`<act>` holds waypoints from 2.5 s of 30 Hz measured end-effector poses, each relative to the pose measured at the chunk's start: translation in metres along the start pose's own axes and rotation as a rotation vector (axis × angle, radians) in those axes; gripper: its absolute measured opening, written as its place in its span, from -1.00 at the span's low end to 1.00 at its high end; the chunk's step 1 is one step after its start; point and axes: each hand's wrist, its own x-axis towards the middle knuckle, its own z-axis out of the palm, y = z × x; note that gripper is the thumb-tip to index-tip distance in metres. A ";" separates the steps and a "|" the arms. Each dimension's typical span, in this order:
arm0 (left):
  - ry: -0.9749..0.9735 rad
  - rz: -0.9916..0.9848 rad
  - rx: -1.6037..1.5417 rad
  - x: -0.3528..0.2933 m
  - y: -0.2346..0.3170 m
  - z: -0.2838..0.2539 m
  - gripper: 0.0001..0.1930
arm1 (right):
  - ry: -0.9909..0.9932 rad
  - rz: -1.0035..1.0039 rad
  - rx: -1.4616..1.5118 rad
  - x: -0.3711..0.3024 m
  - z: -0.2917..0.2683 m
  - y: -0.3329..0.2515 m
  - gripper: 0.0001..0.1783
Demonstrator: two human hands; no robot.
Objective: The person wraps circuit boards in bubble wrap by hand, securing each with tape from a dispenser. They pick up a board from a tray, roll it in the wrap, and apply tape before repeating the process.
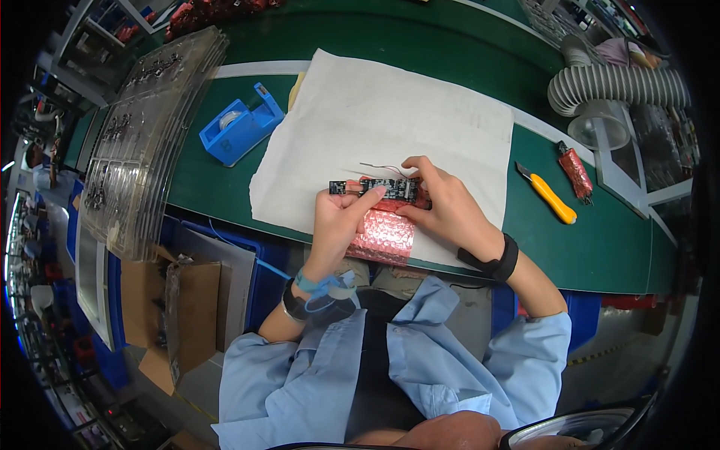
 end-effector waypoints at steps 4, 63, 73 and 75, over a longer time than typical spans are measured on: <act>-0.015 -0.062 0.004 0.000 0.008 0.002 -0.85 | 0.022 -0.025 -0.015 -0.002 0.001 0.000 -0.33; -0.404 0.868 1.187 -0.008 0.021 -0.005 -0.66 | -0.072 -0.012 0.072 0.004 -0.010 0.000 -0.59; -0.487 0.712 0.915 0.052 0.042 -0.010 -0.77 | -0.086 0.058 0.025 0.001 -0.010 -0.007 -0.57; -0.635 0.296 0.989 0.071 0.050 -0.014 -0.76 | -0.085 0.041 0.017 0.000 -0.010 -0.006 -0.56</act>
